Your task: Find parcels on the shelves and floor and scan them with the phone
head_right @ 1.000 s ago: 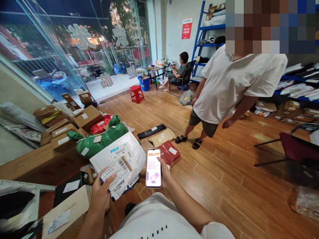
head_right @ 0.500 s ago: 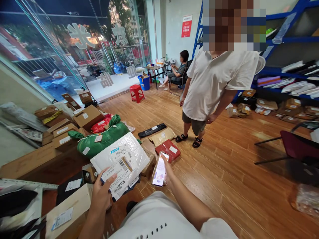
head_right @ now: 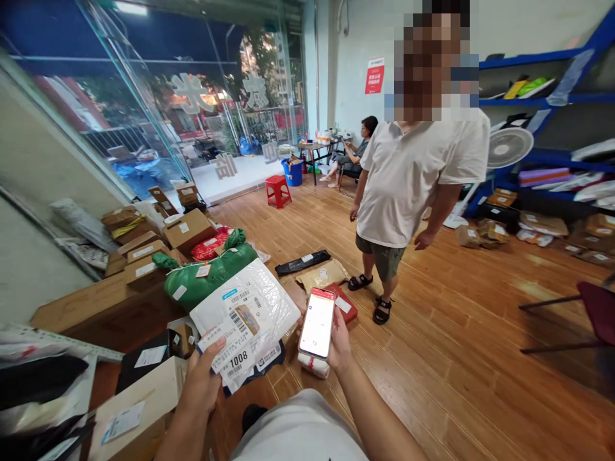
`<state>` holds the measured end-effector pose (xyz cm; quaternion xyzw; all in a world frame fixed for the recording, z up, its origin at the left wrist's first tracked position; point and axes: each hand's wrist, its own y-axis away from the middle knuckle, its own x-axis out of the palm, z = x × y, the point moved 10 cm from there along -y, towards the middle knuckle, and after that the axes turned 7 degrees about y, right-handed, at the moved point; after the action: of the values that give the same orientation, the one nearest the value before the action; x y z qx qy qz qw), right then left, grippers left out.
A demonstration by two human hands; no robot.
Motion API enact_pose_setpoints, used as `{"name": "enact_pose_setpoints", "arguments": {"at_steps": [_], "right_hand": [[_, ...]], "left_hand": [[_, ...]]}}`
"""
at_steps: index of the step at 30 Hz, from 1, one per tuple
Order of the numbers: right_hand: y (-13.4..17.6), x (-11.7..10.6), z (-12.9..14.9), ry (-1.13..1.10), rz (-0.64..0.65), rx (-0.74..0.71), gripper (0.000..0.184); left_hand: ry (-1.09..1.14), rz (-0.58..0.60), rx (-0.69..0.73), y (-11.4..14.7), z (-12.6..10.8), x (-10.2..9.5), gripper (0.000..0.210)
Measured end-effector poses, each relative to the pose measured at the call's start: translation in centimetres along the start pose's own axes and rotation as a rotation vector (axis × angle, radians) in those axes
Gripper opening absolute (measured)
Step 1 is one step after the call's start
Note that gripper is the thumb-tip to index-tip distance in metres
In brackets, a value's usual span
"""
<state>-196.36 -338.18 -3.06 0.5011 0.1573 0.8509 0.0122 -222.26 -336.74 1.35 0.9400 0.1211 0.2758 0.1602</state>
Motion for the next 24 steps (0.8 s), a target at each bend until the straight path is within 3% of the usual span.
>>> {"name": "enact_pose_setpoints", "arguments": {"at_steps": [2,9,16,20,22,24], "right_hand": [[0.4,0.3,0.2,0.028,-0.006,-0.005,0.052],[1.2,-2.0,0.1,0.101,-0.130,-0.026,0.051],[2.5,0.4,0.1,0.105,-0.190,-0.031,0.052],[0.8,1.9,-0.7,0.127,-0.003,-0.024,0.045],[-0.5,1.7,-1.3,0.205,0.095,-0.017,0.045],[-1.8,0.4,-2.7,0.291,0.121,0.080,0.051]], "left_hand": [[0.021,0.018,0.012,0.1,-0.6,-0.1,0.067],[0.049,0.080,0.082,0.9,-2.4,0.0,0.063],[-0.088,0.213,0.241,2.0,-4.3,1.7,0.047],[-0.166,0.295,0.340,3.5,-6.1,3.4,0.047],[-0.236,0.331,0.397,4.7,-7.2,4.5,0.048],[-0.294,0.361,0.442,5.7,-8.1,5.6,0.050]]}}
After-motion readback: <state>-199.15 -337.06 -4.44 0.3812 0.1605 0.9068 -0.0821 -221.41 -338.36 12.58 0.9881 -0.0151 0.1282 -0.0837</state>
